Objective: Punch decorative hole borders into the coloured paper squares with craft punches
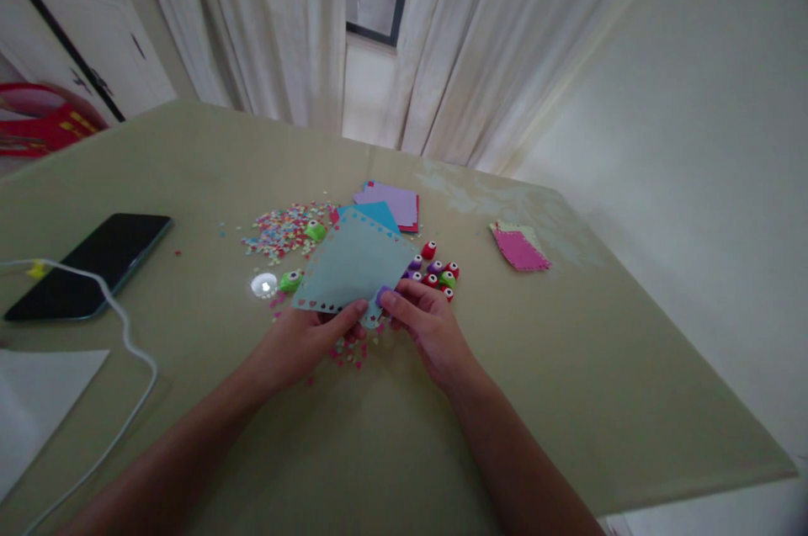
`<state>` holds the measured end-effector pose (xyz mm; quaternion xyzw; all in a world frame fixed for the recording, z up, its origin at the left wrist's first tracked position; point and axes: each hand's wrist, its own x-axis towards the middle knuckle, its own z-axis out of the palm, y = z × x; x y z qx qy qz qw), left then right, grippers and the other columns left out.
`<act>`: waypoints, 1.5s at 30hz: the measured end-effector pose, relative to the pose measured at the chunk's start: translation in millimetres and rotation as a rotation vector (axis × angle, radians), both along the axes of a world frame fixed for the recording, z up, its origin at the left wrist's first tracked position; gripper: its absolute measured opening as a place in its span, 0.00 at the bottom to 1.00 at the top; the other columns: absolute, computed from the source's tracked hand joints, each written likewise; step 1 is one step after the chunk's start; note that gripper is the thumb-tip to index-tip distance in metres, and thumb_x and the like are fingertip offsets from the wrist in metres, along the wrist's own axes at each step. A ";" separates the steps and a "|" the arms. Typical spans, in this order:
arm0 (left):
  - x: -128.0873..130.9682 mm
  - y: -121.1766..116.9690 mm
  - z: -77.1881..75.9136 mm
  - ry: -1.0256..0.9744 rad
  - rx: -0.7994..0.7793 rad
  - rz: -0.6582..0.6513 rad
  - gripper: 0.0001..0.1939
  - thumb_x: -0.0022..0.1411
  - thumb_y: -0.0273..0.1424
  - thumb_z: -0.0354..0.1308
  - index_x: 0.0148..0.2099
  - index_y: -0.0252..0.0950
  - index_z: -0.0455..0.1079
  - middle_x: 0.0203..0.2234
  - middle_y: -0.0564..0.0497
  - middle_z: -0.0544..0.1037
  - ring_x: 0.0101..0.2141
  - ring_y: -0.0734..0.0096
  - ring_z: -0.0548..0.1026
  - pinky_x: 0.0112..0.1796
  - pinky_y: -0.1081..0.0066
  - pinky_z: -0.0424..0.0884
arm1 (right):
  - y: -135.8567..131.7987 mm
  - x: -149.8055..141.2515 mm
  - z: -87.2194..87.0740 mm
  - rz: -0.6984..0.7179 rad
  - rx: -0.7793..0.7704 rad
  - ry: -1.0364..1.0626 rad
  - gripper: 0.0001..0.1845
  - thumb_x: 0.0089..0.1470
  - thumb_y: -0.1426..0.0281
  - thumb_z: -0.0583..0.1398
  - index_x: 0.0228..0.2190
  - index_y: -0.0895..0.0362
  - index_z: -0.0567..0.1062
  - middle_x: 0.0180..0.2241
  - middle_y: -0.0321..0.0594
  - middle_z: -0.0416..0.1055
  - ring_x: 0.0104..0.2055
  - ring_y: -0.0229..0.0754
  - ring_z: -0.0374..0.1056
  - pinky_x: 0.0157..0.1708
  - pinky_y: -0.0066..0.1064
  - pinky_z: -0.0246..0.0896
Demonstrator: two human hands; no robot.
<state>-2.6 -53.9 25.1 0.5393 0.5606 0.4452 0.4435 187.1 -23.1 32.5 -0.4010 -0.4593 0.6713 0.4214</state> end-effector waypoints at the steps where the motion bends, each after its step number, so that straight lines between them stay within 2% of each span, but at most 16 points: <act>1: 0.0 -0.1 0.6 0.002 -0.003 0.004 0.17 0.60 0.46 0.63 0.24 0.43 0.76 0.18 0.49 0.81 0.21 0.60 0.79 0.24 0.66 0.75 | 0.1 -0.1 0.0 -0.003 0.000 0.006 0.16 0.50 0.57 0.75 0.33 0.55 0.85 0.30 0.34 0.77 0.29 0.36 0.65 0.30 0.28 0.57; 5: -0.3 -0.1 2.1 0.046 0.026 0.000 0.18 0.60 0.46 0.62 0.22 0.44 0.76 0.18 0.49 0.80 0.22 0.59 0.79 0.25 0.65 0.76 | 0.7 0.0 -1.3 -0.003 -0.005 0.026 0.16 0.50 0.56 0.76 0.33 0.55 0.85 0.30 0.34 0.77 0.29 0.36 0.65 0.31 0.29 0.57; 9: -1.1 -0.3 2.2 0.067 0.011 -0.021 0.20 0.60 0.48 0.61 0.21 0.43 0.75 0.17 0.49 0.79 0.20 0.59 0.78 0.22 0.65 0.74 | 0.7 2.0 -4.2 0.004 0.009 0.001 0.17 0.51 0.56 0.75 0.34 0.56 0.84 0.29 0.35 0.76 0.29 0.37 0.65 0.31 0.29 0.56; 16: -3.0 -1.2 5.7 0.123 -0.066 -0.107 0.18 0.63 0.47 0.58 0.28 0.40 0.74 0.21 0.50 0.82 0.23 0.62 0.78 0.25 0.67 0.74 | 0.3 3.6 -4.2 0.015 0.037 -0.058 0.18 0.52 0.55 0.75 0.32 0.57 0.83 0.27 0.34 0.72 0.29 0.37 0.62 0.30 0.30 0.55; 23: -0.9 -1.7 10.2 0.099 -0.050 -0.114 0.17 0.62 0.45 0.58 0.27 0.40 0.73 0.21 0.52 0.80 0.23 0.65 0.77 0.27 0.69 0.73 | -1.2 2.7 3.0 0.012 0.055 -0.115 0.19 0.51 0.54 0.74 0.28 0.57 0.80 0.26 0.34 0.71 0.28 0.36 0.61 0.28 0.30 0.53; 30: -2.5 -1.1 5.8 0.112 -0.058 -0.112 0.17 0.63 0.46 0.59 0.29 0.40 0.74 0.20 0.52 0.80 0.22 0.66 0.76 0.25 0.70 0.71 | 0.2 4.8 2.0 0.037 0.084 -0.177 0.22 0.53 0.51 0.72 0.27 0.57 0.78 0.24 0.33 0.68 0.27 0.36 0.60 0.27 0.30 0.52; 36: -4.0 -0.5 2.7 0.105 -0.056 -0.141 0.17 0.64 0.45 0.59 0.29 0.39 0.75 0.21 0.52 0.81 0.22 0.66 0.76 0.26 0.69 0.72 | 0.5 5.6 -0.9 0.047 0.099 -0.183 0.22 0.52 0.51 0.72 0.27 0.57 0.78 0.23 0.32 0.66 0.25 0.35 0.55 0.26 0.31 0.46; 40: -3.7 -0.4 0.8 0.106 -0.069 -0.131 0.15 0.64 0.44 0.60 0.31 0.40 0.76 0.21 0.52 0.82 0.22 0.64 0.78 0.26 0.69 0.73 | 0.9 4.6 -2.1 0.039 0.104 -0.169 0.21 0.52 0.52 0.72 0.28 0.57 0.80 0.24 0.32 0.67 0.27 0.36 0.56 0.28 0.31 0.49; 45: -3.3 0.9 3.4 0.108 -0.015 -0.089 0.12 0.62 0.43 0.61 0.34 0.40 0.78 0.26 0.52 0.85 0.28 0.62 0.81 0.31 0.67 0.76 | 1.9 4.6 -3.5 0.070 0.108 -0.143 0.19 0.52 0.52 0.73 0.34 0.56 0.83 0.30 0.36 0.75 0.30 0.39 0.63 0.33 0.31 0.58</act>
